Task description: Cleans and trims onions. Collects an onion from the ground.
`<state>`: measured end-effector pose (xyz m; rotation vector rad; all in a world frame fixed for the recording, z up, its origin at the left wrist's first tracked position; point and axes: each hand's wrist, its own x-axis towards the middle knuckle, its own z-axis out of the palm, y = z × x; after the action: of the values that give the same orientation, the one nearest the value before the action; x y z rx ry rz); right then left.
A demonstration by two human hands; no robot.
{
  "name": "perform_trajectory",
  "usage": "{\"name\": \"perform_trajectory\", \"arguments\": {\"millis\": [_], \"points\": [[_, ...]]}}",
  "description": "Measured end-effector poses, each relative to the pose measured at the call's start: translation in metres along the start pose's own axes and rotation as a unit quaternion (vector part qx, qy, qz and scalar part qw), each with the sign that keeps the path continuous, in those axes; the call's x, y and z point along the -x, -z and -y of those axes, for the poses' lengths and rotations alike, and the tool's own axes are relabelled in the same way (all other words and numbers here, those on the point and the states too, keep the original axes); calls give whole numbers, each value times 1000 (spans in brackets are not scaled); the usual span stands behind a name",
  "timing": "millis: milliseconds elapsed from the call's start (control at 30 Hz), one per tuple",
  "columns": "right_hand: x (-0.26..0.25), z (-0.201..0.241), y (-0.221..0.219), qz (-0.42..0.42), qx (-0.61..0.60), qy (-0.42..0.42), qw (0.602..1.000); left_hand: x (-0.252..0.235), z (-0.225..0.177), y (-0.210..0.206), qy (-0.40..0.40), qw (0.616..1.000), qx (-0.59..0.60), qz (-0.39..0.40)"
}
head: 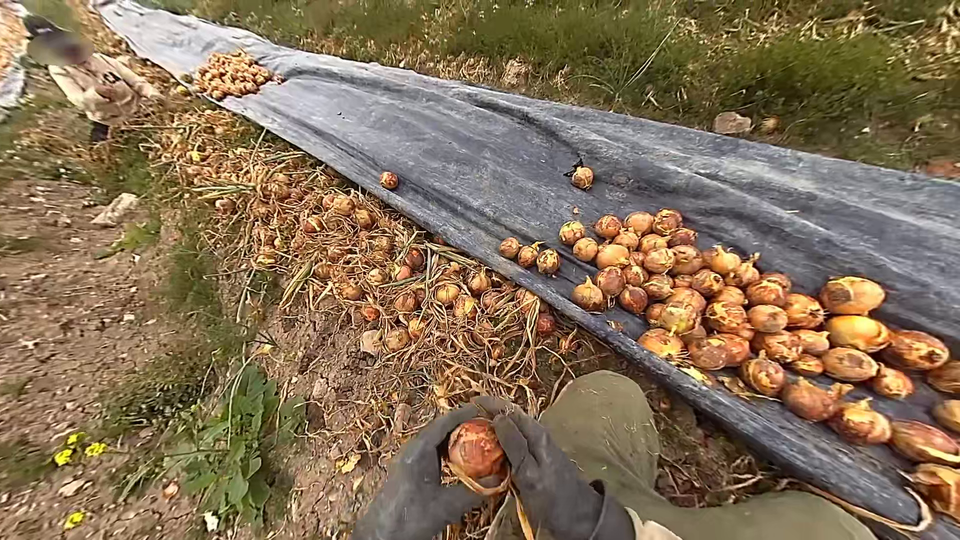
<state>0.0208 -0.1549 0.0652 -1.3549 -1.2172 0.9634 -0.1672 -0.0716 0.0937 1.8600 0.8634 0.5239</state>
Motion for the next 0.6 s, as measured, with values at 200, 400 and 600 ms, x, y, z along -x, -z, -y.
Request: {"name": "perform_trajectory", "arguments": {"millis": [200, 400, 600], "points": [[12, -13, 22, -38, 22, -62, 997, -6, -18, -21, 244, 967, 73, 2], [-8, -41, 67, -52, -536, -277, 796, -54, -19, -30, 166, 955, -144, 202], [-40, -28, 147, -96, -565, -150, 806, -137, -3, -48, 275, 737, -536, 305]]}}
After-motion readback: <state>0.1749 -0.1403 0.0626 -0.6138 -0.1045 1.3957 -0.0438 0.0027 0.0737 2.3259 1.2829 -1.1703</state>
